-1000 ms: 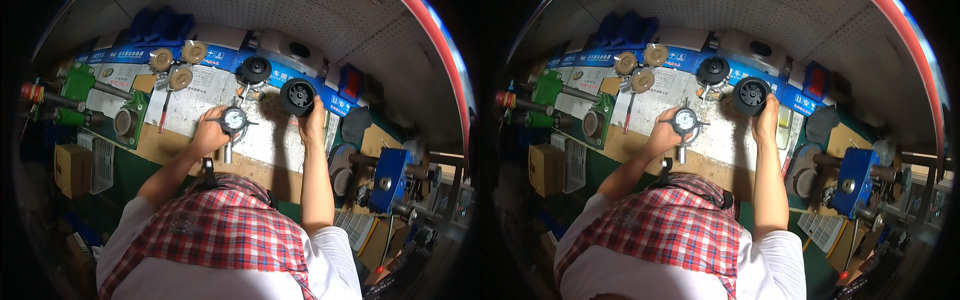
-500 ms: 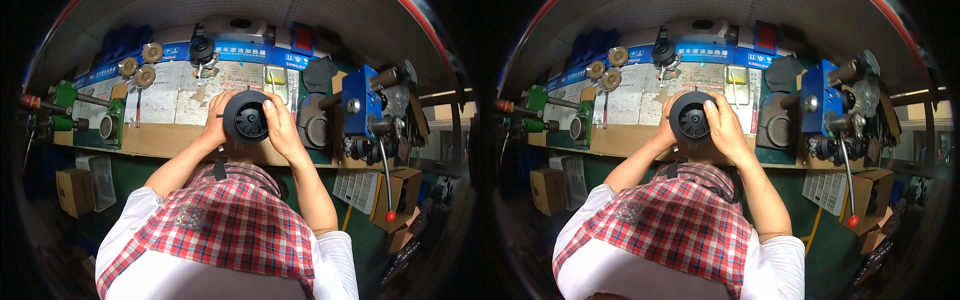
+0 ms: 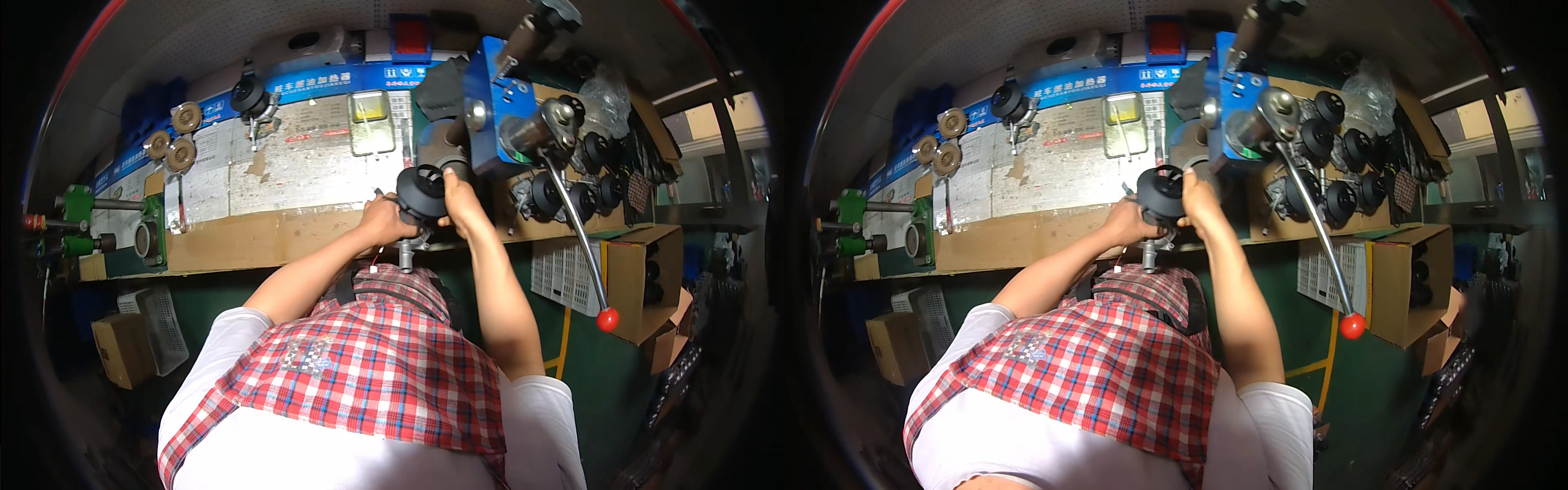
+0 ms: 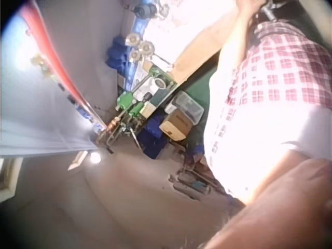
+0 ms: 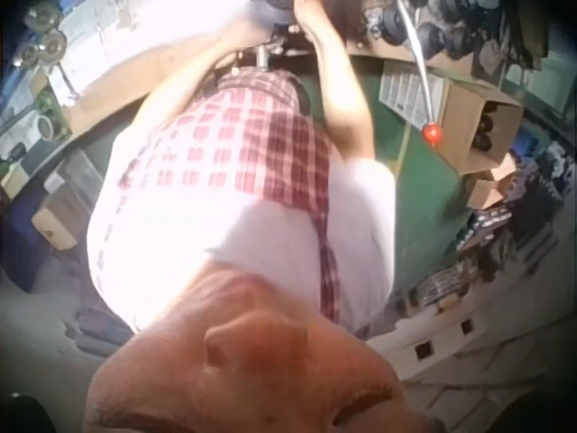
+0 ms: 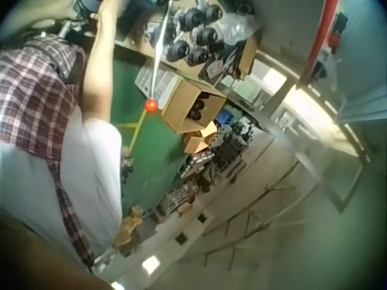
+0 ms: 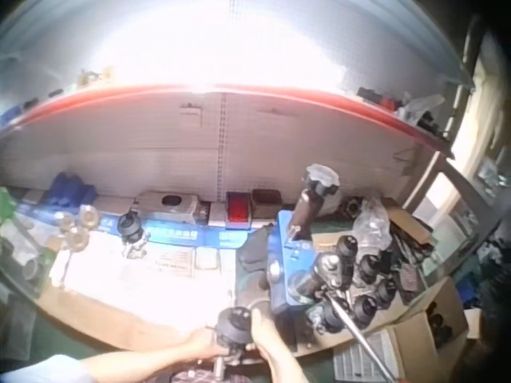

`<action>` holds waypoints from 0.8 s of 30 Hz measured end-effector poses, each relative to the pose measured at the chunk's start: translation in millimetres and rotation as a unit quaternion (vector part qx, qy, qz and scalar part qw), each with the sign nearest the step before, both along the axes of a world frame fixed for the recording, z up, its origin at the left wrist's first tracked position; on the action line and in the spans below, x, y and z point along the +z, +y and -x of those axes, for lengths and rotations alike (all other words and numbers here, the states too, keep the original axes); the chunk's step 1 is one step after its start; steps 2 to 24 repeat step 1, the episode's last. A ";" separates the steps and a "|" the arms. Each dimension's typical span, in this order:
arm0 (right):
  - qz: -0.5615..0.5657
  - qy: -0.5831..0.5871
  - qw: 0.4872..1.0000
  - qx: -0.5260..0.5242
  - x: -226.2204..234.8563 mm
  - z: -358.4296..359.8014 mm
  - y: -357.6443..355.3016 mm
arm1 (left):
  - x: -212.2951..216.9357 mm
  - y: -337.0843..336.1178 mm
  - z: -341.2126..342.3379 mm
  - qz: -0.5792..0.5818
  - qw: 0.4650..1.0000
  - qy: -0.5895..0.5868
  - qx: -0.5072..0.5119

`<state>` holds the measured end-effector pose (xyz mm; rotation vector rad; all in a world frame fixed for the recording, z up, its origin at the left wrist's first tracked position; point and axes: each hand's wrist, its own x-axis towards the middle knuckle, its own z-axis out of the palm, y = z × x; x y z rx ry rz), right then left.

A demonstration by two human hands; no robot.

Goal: The person assembles small appliance units by hand, repeatedly attaching black circular components to metallic housings and using a press machine to secure them. The person handles multiple units one at a time, placing finished assemblies on the workbench.

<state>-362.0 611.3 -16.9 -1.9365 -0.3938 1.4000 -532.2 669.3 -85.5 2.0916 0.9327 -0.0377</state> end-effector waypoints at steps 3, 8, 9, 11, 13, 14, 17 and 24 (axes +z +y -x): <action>0.007 0.054 0.999 -0.004 10.0 -9.9 -0.8 | 16.4 10.6 -13.4 0.152 0.981 0.121 -0.013; 0.007 0.054 0.999 -0.004 10.0 -9.9 -0.8 | 16.4 10.6 -13.4 0.152 0.981 0.121 -0.013; 0.007 0.054 0.999 -0.004 10.0 -9.9 -0.8 | 16.4 10.6 -13.4 0.152 0.981 0.121 -0.013; 0.007 0.054 0.999 -0.004 10.0 -9.9 -0.8 | 16.4 10.6 -13.4 0.152 0.981 0.121 -0.013; 0.007 0.054 0.999 -0.004 10.0 -9.9 -0.8 | 16.4 10.6 -13.4 0.152 0.981 0.121 -0.013; 0.007 0.054 0.999 -0.004 10.0 -9.9 -0.8 | 16.4 10.6 -13.4 0.152 0.981 0.121 -0.013; 0.007 0.054 0.999 -0.004 10.0 -9.9 -0.8 | 16.4 10.6 -13.4 0.152 0.981 0.121 -0.013; 0.007 0.054 0.999 -0.004 10.0 -9.9 -0.8 | 16.4 10.6 -13.4 0.152 0.981 0.121 -0.013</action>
